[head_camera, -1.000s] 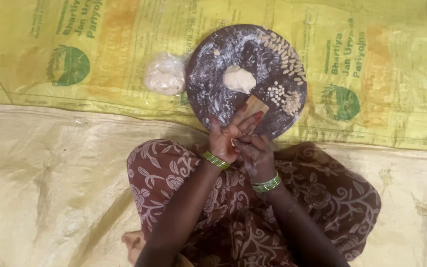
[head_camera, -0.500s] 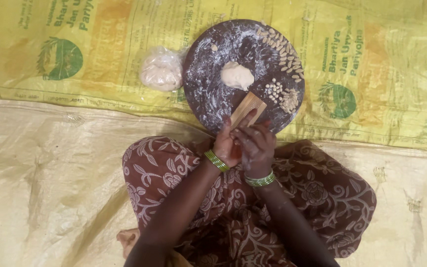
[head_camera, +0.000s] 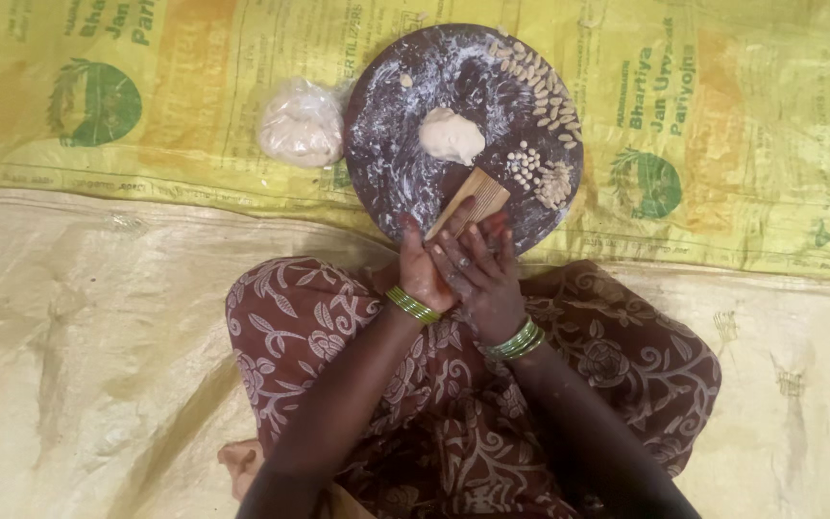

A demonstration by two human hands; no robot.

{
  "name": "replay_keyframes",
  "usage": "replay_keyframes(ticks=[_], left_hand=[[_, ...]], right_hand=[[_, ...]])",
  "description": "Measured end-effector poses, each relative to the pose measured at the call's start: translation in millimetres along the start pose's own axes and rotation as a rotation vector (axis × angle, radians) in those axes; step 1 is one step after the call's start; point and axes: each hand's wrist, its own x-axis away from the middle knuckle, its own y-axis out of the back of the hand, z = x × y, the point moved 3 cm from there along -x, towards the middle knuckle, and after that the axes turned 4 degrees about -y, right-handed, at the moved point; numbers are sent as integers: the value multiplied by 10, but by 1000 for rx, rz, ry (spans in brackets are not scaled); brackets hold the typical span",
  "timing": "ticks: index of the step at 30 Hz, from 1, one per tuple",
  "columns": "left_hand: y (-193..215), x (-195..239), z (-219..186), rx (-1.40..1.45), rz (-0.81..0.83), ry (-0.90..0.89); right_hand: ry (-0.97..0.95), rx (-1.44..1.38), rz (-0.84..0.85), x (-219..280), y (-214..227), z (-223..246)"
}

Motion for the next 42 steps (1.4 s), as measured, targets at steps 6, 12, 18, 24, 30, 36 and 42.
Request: replay_keyframes(ticks=[6, 12, 18, 24, 30, 36, 42], left_hand=[[9, 10, -189, -367, -172, -78], [93, -55, -26, -199, -91, -5], [-17, 40, -143, -427, -155, -122], [109, -66, -53, -304, -256, -11], [14, 28, -115, -366, -216, -109], [73, -31, -76, -308, -305, -88], [125, -10, -122, -401, -318, -207]], right_hand=[[-38, -125, 128, 250, 230, 172], [-1, -40, 134, 137, 32, 23], [-66, -123, 161, 188, 122, 3], [-11, -196, 203, 166, 211, 93], [-16, -183, 49, 49, 146, -81], [-158, -590, -140, 127, 163, -302], [-543, -1989, -102, 25, 470, -620]])
